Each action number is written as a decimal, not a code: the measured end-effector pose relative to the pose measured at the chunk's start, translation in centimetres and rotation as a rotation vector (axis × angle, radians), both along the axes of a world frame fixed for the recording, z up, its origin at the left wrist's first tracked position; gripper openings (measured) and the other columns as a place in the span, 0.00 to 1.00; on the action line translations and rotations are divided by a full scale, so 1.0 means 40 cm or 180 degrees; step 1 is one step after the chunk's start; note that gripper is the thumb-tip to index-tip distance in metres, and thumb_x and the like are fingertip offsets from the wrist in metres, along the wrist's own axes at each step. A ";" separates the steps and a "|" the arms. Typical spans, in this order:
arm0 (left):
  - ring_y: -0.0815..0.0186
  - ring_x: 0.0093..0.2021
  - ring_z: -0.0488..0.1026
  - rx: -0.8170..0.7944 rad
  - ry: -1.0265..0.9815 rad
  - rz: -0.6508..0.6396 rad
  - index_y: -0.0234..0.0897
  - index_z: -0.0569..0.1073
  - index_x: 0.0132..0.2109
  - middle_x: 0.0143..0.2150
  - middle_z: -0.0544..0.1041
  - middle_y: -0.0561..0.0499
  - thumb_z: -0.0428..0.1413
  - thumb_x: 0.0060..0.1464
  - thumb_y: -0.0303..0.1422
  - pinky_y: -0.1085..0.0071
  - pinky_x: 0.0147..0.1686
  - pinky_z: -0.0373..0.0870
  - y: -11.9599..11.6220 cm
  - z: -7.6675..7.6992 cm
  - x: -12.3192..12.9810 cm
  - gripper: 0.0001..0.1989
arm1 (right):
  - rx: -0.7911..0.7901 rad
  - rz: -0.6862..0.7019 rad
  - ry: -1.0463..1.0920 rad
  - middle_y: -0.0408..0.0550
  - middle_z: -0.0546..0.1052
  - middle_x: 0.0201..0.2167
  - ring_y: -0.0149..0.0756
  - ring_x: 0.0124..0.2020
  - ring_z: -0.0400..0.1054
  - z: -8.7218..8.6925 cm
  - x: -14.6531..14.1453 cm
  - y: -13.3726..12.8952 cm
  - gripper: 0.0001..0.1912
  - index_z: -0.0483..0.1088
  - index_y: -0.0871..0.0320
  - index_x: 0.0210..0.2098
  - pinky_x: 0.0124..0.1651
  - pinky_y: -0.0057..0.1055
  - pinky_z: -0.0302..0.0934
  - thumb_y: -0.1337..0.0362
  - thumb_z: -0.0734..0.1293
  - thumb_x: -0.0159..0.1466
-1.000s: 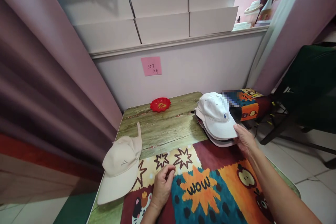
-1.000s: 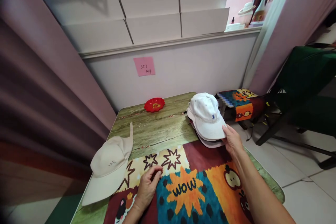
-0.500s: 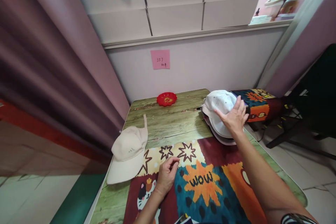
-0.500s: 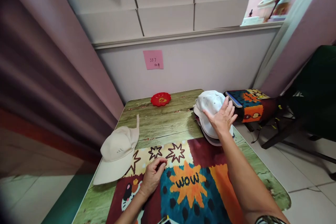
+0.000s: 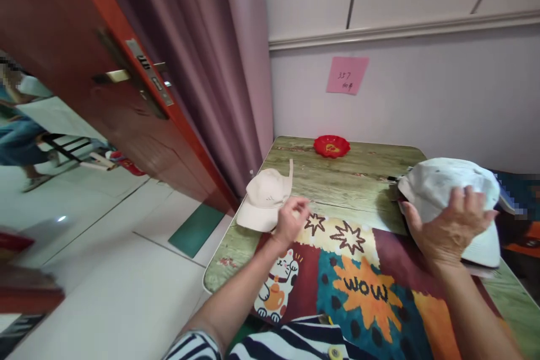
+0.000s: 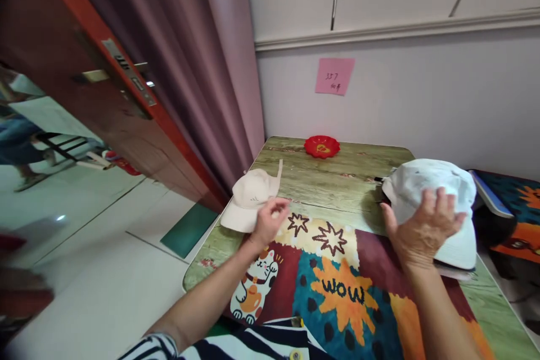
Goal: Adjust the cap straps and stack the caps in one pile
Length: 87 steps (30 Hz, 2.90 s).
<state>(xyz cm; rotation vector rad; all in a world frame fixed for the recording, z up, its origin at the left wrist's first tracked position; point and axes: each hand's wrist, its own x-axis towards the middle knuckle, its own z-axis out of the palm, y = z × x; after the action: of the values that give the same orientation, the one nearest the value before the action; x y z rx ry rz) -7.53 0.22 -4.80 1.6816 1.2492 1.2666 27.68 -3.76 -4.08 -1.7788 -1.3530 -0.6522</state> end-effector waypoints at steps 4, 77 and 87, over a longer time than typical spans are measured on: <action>0.54 0.57 0.72 -0.0005 0.0688 0.1495 0.36 0.75 0.51 0.56 0.75 0.40 0.62 0.53 0.40 0.62 0.56 0.68 0.189 0.104 -0.179 0.20 | -0.0485 0.1332 0.0066 0.66 0.60 0.70 0.62 0.70 0.54 -0.067 -0.174 -0.024 0.40 0.50 0.58 0.72 0.68 0.65 0.48 0.48 0.64 0.68; 0.69 0.30 0.68 -0.0913 0.0251 -0.1566 0.34 0.79 0.33 0.30 0.75 0.52 0.67 0.44 0.41 0.74 0.31 0.62 0.109 0.220 0.025 0.15 | -0.1842 0.3305 0.3366 0.44 0.75 0.25 0.31 0.26 0.64 0.206 -0.194 0.020 0.21 0.74 0.57 0.29 0.28 0.26 0.56 0.44 0.71 0.62; 0.64 0.35 0.72 -0.0092 0.0776 -0.1063 0.36 0.79 0.33 0.32 0.78 0.52 0.62 0.51 0.36 0.71 0.36 0.65 0.061 0.224 0.045 0.07 | -0.1601 0.2836 0.3455 0.42 0.73 0.23 0.32 0.25 0.63 0.166 -0.321 0.017 0.22 0.78 0.58 0.35 0.27 0.28 0.56 0.44 0.73 0.57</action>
<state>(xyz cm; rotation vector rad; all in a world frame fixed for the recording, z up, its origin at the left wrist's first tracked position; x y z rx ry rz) -5.74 2.65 4.16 1.9696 1.0565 0.8612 14.82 -3.07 2.58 -1.2505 -1.3072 1.0650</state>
